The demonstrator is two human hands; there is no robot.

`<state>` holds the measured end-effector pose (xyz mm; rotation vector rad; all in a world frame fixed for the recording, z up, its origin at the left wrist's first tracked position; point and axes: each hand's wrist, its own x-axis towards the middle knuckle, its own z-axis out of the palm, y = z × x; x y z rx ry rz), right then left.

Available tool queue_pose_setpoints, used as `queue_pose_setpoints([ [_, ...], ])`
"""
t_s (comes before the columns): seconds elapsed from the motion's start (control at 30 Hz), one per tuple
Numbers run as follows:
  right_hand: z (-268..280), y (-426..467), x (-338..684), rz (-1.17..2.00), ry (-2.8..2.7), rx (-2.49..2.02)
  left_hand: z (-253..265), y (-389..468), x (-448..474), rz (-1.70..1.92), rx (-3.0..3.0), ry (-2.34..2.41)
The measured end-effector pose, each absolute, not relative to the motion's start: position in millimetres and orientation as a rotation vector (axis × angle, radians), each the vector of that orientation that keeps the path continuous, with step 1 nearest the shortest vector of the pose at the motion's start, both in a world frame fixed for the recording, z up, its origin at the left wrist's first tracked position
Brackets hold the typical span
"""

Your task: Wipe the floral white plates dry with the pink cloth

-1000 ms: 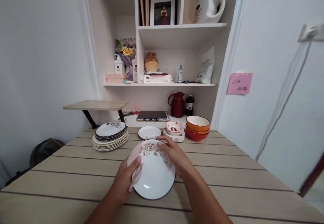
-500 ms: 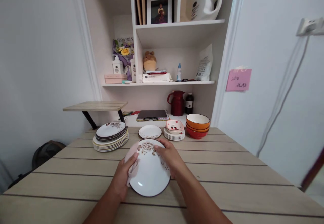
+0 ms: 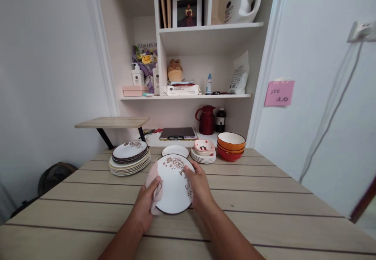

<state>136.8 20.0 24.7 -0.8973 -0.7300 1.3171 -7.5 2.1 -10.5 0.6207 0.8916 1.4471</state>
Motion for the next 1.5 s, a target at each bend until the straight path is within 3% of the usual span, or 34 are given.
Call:
queue_pose_setpoints([
  [0.47,14.3,23.6,130.3,1.334,-0.584,-0.815,-14.1,0.9,-4.7,1.436,0.679,0.994],
  [0.93,50.1,13.6,175.8,1.562,-1.123,-0.926,4.6,-9.4,-14.2,1.433,0.74,0.942],
  [1.5,41.5,19.2,178.3,1.455,-1.23,-1.031,1.2,-11.8,-7.6,1.262,0.913,0.963],
])
